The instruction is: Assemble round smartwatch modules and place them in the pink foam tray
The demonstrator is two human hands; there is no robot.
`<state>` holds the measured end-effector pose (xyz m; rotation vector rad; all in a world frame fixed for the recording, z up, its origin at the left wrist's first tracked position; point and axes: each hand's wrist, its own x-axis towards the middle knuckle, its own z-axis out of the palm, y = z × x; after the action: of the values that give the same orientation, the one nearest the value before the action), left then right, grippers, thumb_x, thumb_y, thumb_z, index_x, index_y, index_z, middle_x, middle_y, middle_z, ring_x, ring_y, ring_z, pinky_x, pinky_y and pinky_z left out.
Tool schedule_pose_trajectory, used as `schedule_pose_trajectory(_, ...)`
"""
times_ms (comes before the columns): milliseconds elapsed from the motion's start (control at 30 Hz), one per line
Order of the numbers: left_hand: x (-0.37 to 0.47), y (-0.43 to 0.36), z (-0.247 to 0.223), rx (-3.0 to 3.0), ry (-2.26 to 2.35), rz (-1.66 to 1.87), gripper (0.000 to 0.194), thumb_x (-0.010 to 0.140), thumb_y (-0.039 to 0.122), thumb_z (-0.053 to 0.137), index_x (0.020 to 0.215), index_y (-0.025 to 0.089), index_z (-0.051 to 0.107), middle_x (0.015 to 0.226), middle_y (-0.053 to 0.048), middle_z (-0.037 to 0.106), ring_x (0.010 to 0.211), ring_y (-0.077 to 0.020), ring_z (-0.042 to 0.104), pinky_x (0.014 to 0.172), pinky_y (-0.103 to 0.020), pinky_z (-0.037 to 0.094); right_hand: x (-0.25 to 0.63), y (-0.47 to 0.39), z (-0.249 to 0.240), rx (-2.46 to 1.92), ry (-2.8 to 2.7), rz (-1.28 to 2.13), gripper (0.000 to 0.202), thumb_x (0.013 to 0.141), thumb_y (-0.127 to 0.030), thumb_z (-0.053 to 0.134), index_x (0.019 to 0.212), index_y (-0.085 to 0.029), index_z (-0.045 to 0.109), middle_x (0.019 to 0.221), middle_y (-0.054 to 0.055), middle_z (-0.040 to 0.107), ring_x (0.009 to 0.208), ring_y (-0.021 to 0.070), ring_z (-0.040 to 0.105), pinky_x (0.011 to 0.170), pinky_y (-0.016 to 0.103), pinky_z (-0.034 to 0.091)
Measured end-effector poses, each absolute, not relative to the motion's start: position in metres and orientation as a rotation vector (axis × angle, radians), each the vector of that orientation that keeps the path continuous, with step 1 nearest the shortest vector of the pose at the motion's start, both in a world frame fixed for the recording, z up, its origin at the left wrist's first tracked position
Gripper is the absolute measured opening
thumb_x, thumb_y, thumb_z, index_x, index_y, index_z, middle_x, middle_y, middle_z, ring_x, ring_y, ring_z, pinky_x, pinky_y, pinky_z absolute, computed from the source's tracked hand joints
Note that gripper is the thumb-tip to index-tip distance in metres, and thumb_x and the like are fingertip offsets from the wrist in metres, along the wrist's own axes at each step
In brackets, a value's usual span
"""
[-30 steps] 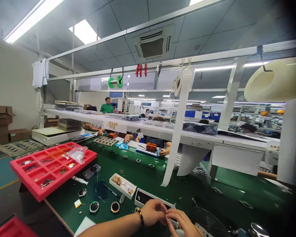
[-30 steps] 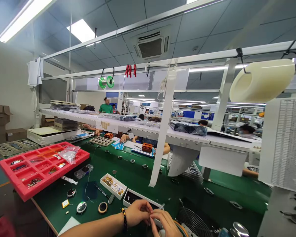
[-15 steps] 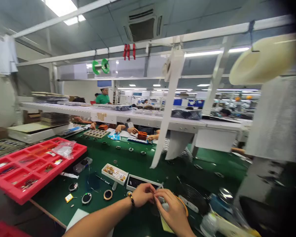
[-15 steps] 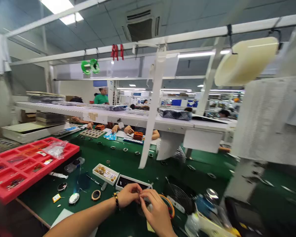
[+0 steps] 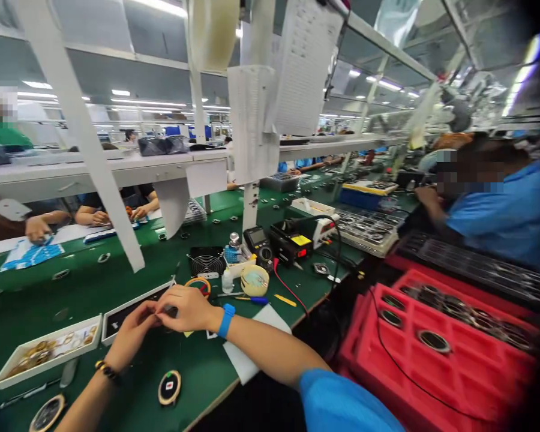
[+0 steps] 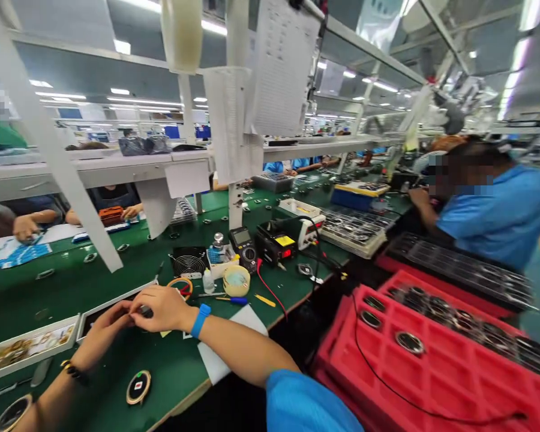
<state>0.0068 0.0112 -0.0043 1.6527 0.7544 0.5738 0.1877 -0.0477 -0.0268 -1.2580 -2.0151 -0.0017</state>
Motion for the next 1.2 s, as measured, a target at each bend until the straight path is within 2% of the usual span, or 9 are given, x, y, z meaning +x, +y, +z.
schedule_pose_trajectory(200, 0.006, 0.016, 0.001, 1.688, 0.828, 0.514, 0.046, 0.067, 0.054, 0.075, 0.09, 0.017, 0.06, 0.096, -0.005, 0.069, 0.093, -0.0243, 0.062, 0.089, -0.035, 0.052, 0.19, -0.047, -0.021, -1.298, -2.075, 0.014, 0.037, 0.093, -0.046, 0.045, 0.109, -0.022, 0.068, 0.119, -0.004, 0.061, 0.114, 0.0015, 0.054, 0.107, 0.016, 0.042)
schedule_pose_trajectory(333, 0.01, 0.012, 0.003, 1.687, 0.825, 0.561, 0.044, 0.066, 0.052, 0.075, 0.087, 0.015, 0.062, 0.092, -0.006, 0.068, 0.089, -0.0223, 0.063, 0.087, -0.034, 0.052, 0.19, -0.051, -0.012, -1.316, -2.074, -0.025, 0.029, 0.092, -0.042, 0.05, 0.102, -0.024, 0.07, 0.111, -0.005, 0.062, 0.106, 0.0002, 0.056, 0.096, 0.013, 0.045)
schedule_pose_trajectory(400, 0.012, 0.012, 0.002, 1.641, 0.794, 0.571, 0.044, 0.066, 0.051, 0.074, 0.088, 0.014, 0.063, 0.093, -0.007, 0.068, 0.089, -0.0214, 0.063, 0.086, -0.034, 0.052, 0.191, -0.051, -0.011, -1.288, -2.009, -0.005, 0.029, 0.093, -0.038, 0.049, 0.099, -0.019, 0.071, 0.107, -0.001, 0.063, 0.102, 0.0022, 0.055, 0.093, 0.015, 0.044)
schedule_pose_trajectory(567, 0.012, 0.018, -0.007, 1.577, 0.788, 0.609, 0.037, 0.069, 0.041, 0.073, 0.09, 0.012, 0.062, 0.088, -0.005, 0.065, 0.08, -0.0162, 0.06, 0.081, -0.031, 0.051, 0.193, -0.046, -0.017, -1.212, -1.971, 0.042, 0.029, 0.094, -0.034, 0.048, 0.096, -0.017, 0.071, 0.106, 0.001, 0.063, 0.101, 0.0033, 0.053, 0.091, 0.016, 0.043)
schedule_pose_trajectory(767, 0.01, 0.017, -0.012, 1.531, 0.724, 0.616, 0.031, 0.073, 0.034, 0.071, 0.093, 0.012, 0.062, 0.087, -0.003, 0.064, 0.08, -0.0139, 0.06, 0.08, -0.029, 0.051, 0.193, -0.05, -0.018, -1.239, -1.959, 0.009, 0.027, 0.093, -0.032, 0.049, 0.095, -0.018, 0.072, 0.104, 0.001, 0.064, 0.1, 0.0027, 0.054, 0.091, 0.016, 0.044)
schedule_pose_trajectory(1200, 0.015, 0.015, -0.017, 1.496, 0.684, 0.591, 0.025, 0.069, 0.025, 0.067, 0.088, 0.011, 0.059, 0.083, -0.002, 0.063, 0.075, -0.0111, 0.058, 0.074, -0.024, 0.049, 0.189, -0.049, -0.02, -1.156, -1.957, -0.108, 0.02, 0.09, -0.027, 0.055, 0.092, -0.015, 0.071, 0.102, 0.002, 0.064, 0.098, 0.0026, 0.054, 0.088, 0.016, 0.045)
